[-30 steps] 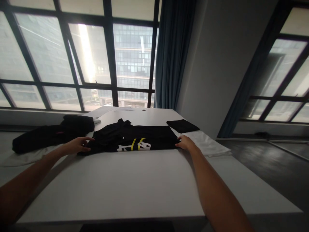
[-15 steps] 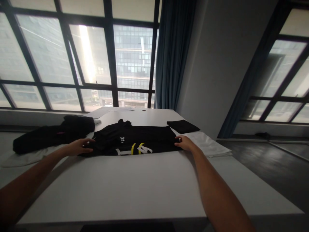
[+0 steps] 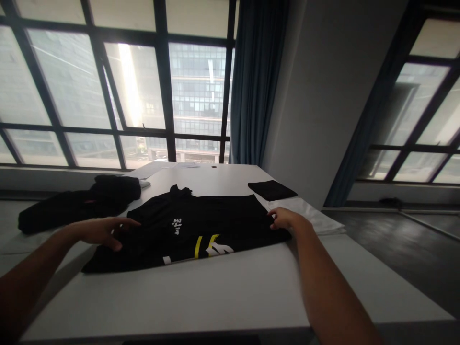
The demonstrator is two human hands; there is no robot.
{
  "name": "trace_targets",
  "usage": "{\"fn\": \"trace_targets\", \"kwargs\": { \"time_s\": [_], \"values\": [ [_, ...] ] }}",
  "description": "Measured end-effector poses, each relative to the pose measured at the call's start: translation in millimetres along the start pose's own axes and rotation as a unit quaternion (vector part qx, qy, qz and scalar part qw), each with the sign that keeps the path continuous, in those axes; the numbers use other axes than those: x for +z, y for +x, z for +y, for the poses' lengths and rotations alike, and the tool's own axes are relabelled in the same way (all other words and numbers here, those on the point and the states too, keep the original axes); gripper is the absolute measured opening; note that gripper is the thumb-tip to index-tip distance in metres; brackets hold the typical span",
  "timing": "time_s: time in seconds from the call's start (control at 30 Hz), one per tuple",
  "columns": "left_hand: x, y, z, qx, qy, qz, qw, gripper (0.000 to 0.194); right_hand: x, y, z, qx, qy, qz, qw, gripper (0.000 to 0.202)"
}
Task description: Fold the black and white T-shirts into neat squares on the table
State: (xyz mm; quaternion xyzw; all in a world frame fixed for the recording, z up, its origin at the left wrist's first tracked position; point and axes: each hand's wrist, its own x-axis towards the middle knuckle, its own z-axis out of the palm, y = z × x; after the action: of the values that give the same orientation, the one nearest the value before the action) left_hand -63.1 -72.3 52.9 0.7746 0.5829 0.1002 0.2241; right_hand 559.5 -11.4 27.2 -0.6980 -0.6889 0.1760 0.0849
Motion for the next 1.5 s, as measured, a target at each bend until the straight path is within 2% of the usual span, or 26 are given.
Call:
{"fn": "trace_targets", "kwargs": {
  "time_s": [0.07,0.13,0.23,0.3,0.4,0.5,0.6,0.7,0.77,0.87,0.97,1.03,1.13,1.2,1.27,1.37,1.5],
  "values": [
    [5.8,5,10,0.066,0.003,-0.036,0.997,0.068,3,-2,-11,-0.051,0.015,0.012,0.999,0.054],
    [11.9,9,18,0.119,-0.006,-0.080,0.990,0.058,7,-3,-23,-0.073,0.019,-0.004,0.997,0.046],
    [19.9,14,25,0.153,-0.013,-0.108,0.982,0.031,11,-5,-33,-0.078,-0.001,-0.022,0.997,0.025],
    [22.5,17,24,0.154,-0.038,-0.107,0.982,0.027,13,-5,-36,-0.086,-0.011,-0.016,0.996,0.013],
    [21.3,22,18,0.139,-0.103,-0.063,0.983,0.036,12,-6,-37,-0.106,-0.010,0.008,0.994,0.006],
    [17.7,26,12,0.126,-0.162,0.031,0.978,0.046,9,-8,-39,-0.122,0.010,0.028,0.992,0.007],
    [14.8,28,6,0.124,-0.212,0.127,0.961,0.049,7,-12,-42,-0.151,0.045,0.044,0.986,0.010],
    [13.6,30,-2,0.127,-0.243,0.161,0.948,0.048,7,-12,-42,-0.180,0.082,0.069,0.978,0.014],
    [14.2,33,-9,0.116,-0.222,0.160,0.955,0.051,9,-10,-39,-0.174,0.081,0.081,0.978,0.014],
    [17.5,38,-14,0.088,-0.130,0.169,0.973,0.057,12,-5,-38,-0.131,0.028,0.093,0.987,0.012],
    [25.3,39,0,0.081,-0.027,0.212,0.974,0.060,15,-4,-42,-0.117,-0.012,0.118,0.986,0.019],
    [35.7,37,18,0.087,0.031,0.198,0.976,0.062,19,-4,-49,-0.149,-0.007,0.127,0.981,0.025],
    [58.6,34,40,0.085,0.083,0.102,0.988,0.066,31,-2,-59,-0.200,0.010,0.092,0.975,0.035],
    [73.1,36,44,0.077,0.109,0.049,0.990,0.071,41,2,-63,-0.205,0.010,0.058,0.977,0.040],
    [81.7,42,40,0.074,0.131,0.022,0.988,0.071,50,7,-64,-0.198,0.003,0.044,0.979,0.041],
    [80.2,54,28,0.075,0.142,0.014,0.987,0.067,56,12,-65,-0.186,-0.014,0.049,0.981,0.041],
    [64.6,66,14,0.077,0.143,0.010,0.987,0.068,47,4,-66,-0.169,-0.022,0.027,0.985,0.047]
  ]
}}
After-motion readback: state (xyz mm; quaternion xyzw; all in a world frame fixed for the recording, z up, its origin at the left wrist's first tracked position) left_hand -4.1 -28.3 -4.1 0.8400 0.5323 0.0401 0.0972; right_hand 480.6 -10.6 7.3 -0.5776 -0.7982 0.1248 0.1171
